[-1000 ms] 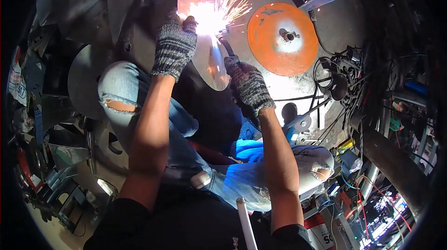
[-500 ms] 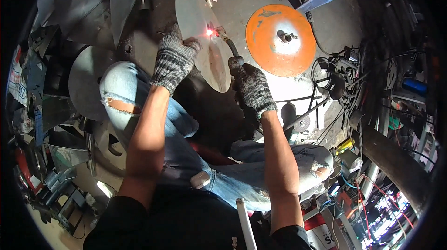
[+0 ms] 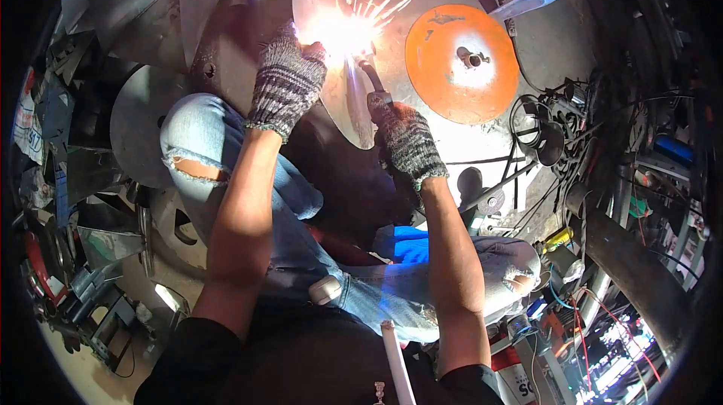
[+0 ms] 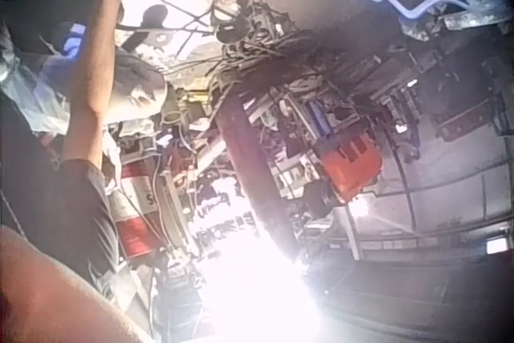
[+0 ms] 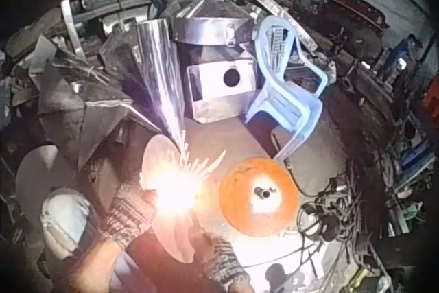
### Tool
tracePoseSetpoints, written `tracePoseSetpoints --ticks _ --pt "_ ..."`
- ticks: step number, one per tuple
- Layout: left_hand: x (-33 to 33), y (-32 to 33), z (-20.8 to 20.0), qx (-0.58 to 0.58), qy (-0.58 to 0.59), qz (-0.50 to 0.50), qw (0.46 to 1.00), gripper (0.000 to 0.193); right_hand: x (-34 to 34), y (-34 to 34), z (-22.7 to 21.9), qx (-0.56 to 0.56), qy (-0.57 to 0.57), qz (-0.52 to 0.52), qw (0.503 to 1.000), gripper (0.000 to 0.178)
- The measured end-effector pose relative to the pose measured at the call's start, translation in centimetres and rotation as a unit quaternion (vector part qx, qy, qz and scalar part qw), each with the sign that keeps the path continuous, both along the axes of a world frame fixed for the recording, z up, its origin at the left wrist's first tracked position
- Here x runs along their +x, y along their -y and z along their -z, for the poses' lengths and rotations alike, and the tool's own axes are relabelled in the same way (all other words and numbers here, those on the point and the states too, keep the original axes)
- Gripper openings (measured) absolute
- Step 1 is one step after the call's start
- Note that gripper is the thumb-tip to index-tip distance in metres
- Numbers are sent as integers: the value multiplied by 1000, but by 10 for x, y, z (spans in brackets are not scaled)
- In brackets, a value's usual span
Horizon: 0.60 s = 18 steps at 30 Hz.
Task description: The recorder is welding a small cylindrical metal piece onto a circular metal plate.
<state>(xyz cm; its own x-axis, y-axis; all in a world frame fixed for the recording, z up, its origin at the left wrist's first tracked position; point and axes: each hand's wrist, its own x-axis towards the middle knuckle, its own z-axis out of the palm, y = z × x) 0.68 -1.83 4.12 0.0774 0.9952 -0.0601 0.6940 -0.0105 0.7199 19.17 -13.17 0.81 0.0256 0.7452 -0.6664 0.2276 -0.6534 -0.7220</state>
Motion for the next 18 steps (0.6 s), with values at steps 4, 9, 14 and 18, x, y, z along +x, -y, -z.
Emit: tracePoseSetpoints --ticks 4,9,14,18 --pt "1 4 -12 53 -92 24 994 33 -2 -1 -8 15 24 -2 1000 56" --pt "1 0 6 68 -92 20 993 36 1 8 14 72 29 30 996 51" --pt "-8 -6 11 48 -117 20 992 42 -4 -5 -18 -56 -11 25 998 49" --pt "0 -6 15 60 -48 23 997 44 -6 0 2 -3 -195 205 959 52"
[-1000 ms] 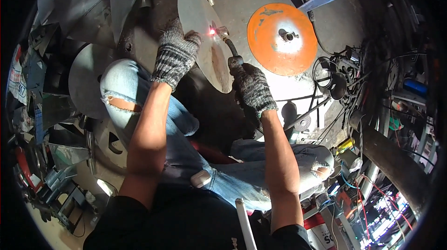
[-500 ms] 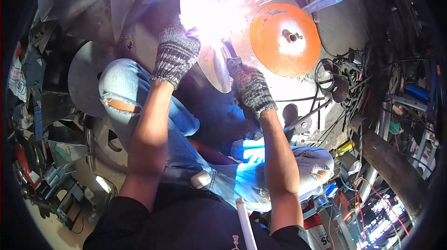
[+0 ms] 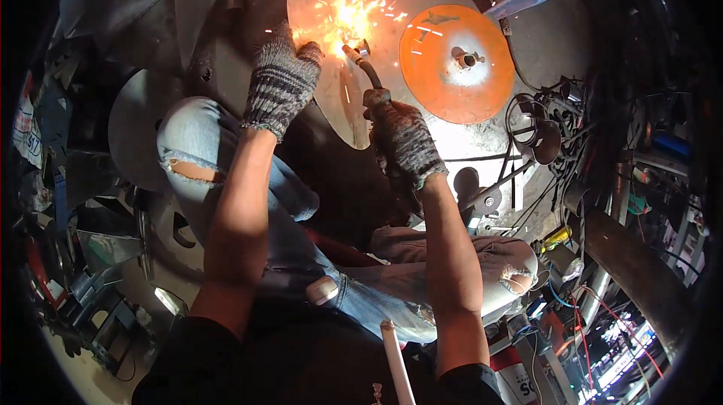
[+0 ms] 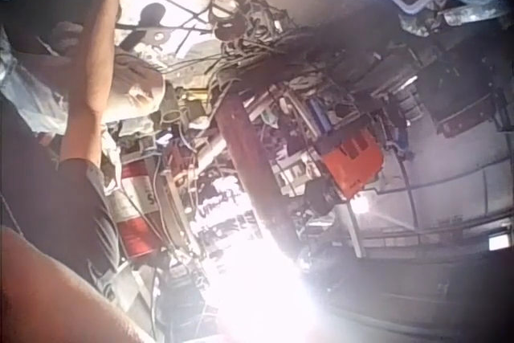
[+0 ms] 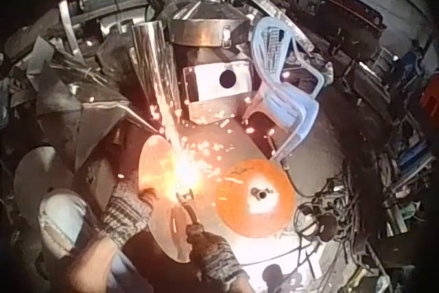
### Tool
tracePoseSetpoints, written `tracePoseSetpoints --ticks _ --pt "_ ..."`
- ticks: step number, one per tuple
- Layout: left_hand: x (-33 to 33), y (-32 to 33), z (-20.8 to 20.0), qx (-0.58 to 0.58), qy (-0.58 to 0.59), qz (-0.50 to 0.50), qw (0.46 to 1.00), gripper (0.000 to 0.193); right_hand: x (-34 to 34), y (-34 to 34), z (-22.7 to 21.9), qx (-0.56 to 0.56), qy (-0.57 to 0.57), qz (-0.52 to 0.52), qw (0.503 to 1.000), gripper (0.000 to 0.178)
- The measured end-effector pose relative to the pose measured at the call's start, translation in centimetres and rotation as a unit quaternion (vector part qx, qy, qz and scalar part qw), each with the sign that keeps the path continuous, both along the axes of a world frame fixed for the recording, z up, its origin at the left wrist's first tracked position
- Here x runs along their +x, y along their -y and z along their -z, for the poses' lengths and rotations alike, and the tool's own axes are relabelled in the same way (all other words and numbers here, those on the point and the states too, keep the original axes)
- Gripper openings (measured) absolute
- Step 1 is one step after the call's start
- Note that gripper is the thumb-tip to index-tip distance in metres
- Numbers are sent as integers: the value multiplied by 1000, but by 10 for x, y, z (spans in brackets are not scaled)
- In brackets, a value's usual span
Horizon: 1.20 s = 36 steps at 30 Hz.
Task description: The recorder is welding a small cylindrical metal piece onto a circular metal plate.
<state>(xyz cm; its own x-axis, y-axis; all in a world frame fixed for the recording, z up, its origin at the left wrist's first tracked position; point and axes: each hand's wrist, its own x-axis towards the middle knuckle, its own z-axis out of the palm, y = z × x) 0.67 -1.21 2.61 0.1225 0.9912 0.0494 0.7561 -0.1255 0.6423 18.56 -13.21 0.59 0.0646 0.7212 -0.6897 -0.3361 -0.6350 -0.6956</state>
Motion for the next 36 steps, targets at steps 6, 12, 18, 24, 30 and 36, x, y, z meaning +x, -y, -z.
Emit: tracePoseSetpoints --ticks 6,12,18,24,30,36 --pt "1 1 -11 -70 -1 -36 997 39 7 -3 -12 -76 92 -121 986 45" --pt "2 0 -14 10 33 -12 999 36 6 9 17 73 132 -141 978 55" --pt "1 1 -15 11 -74 -30 997 43 4 2 -2 -10 176 -181 968 47" --pt "2 0 -18 -32 -28 -36 998 37 10 5 6 119 294 -327 890 33" --pt "-4 -2 -6 52 -69 -5 996 37 11 7 15 226 436 -364 791 35" --pt "2 -1 -9 -21 27 -26 999 40 13 12 34 198 228 -202 932 48"
